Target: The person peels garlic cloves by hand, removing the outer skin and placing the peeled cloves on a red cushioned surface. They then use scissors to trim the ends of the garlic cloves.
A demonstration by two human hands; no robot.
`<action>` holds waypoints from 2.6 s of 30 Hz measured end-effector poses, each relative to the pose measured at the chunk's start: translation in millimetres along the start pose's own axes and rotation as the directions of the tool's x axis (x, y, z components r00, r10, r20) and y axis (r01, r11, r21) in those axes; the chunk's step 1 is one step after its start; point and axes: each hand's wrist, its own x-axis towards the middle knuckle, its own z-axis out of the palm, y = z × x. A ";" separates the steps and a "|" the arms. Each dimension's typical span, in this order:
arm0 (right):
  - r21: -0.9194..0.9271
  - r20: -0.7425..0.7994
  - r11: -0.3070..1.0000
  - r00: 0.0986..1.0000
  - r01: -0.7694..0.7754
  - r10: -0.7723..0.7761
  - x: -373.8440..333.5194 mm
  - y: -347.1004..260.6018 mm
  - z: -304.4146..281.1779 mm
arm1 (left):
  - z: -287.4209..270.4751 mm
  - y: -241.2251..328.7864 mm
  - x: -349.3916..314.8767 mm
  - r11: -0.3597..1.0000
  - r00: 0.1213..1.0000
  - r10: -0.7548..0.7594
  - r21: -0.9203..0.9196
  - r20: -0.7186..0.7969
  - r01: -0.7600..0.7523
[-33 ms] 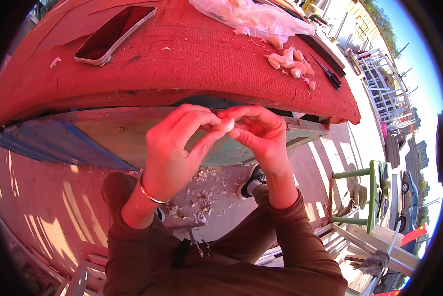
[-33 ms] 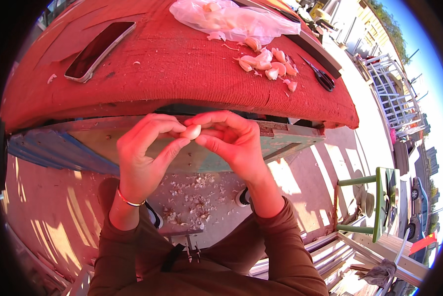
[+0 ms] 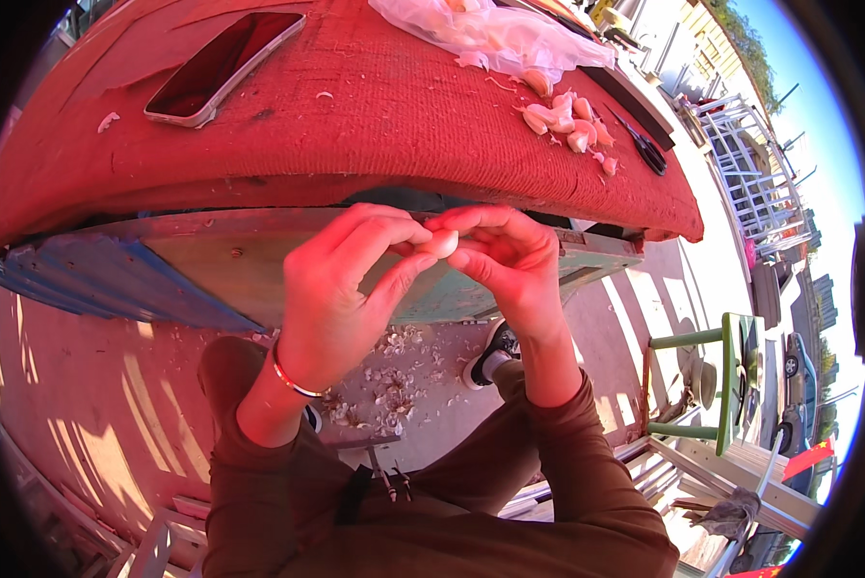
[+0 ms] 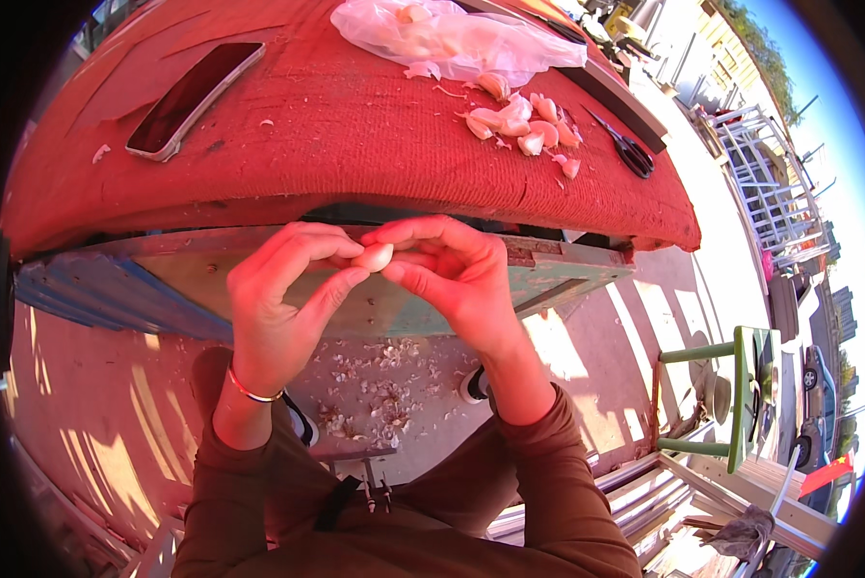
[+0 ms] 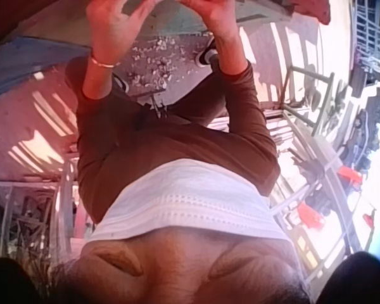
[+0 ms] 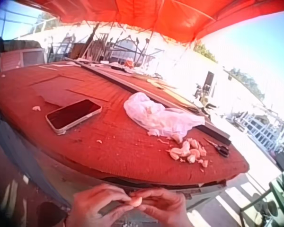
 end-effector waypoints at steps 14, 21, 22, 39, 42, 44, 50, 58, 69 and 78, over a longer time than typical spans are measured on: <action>0.127 0.003 0.991 0.999 -0.040 0.040 2.0 10.2 -6.3 | -3.5 0.4 -3.3 0.974 0.982 -0.149 -0.153 0.116 0.166; 0.149 0.023 0.983 0.995 -0.104 0.102 1.3 3.2 -3.9 | -1.6 1.4 -6.3 0.998 0.994 -0.055 -0.005 0.097 0.056; 0.136 0.026 0.984 0.994 -0.113 0.110 0.5 2.5 -4.7 | -1.7 1.8 -6.0 0.999 0.995 -0.038 0.012 0.094 0.037; 0.140 0.075 0.964 0.973 -0.227 0.219 -0.8 -3.4 -4.4 | -8.0 -3.7 -3.6 0.999 0.988 0.047 -0.010 0.149 -0.046; 0.119 0.067 0.967 0.973 -0.226 0.219 -2.0 -3.0 -4.8 | -9.1 -1.4 -4.0 1.000 0.985 0.006 -0.015 0.174 -0.004; 0.099 0.075 0.969 0.973 -0.226 0.219 -1.2 -4.1 -4.0 | -10.8 -3.0 -4.6 1.000 0.984 0.007 0.000 0.175 -0.007; 0.101 0.080 0.969 0.972 -0.227 0.220 -1.1 -3.4 -4.3 | -11.9 -4.3 -4.2 1.000 0.982 0.002 -0.016 0.187 0.001; 0.101 0.070 0.958 0.962 -0.270 0.264 -1.5 -3.2 -6.0 | -14.3 -7.3 -3.1 0.999 0.973 0.031 -0.020 0.227 -0.027; 0.118 0.086 0.952 0.958 -0.281 0.272 -1.4 -2.0 -6.6 | -12.2 -7.3 -2.2 0.997 0.975 0.003 -0.074 0.223 0.014; 0.146 0.105 0.947 0.956 -0.287 0.273 -2.0 0.9 -5.4 | -14.4 -10.3 -4.9 0.998 0.977 0.054 -0.042 0.208 -0.046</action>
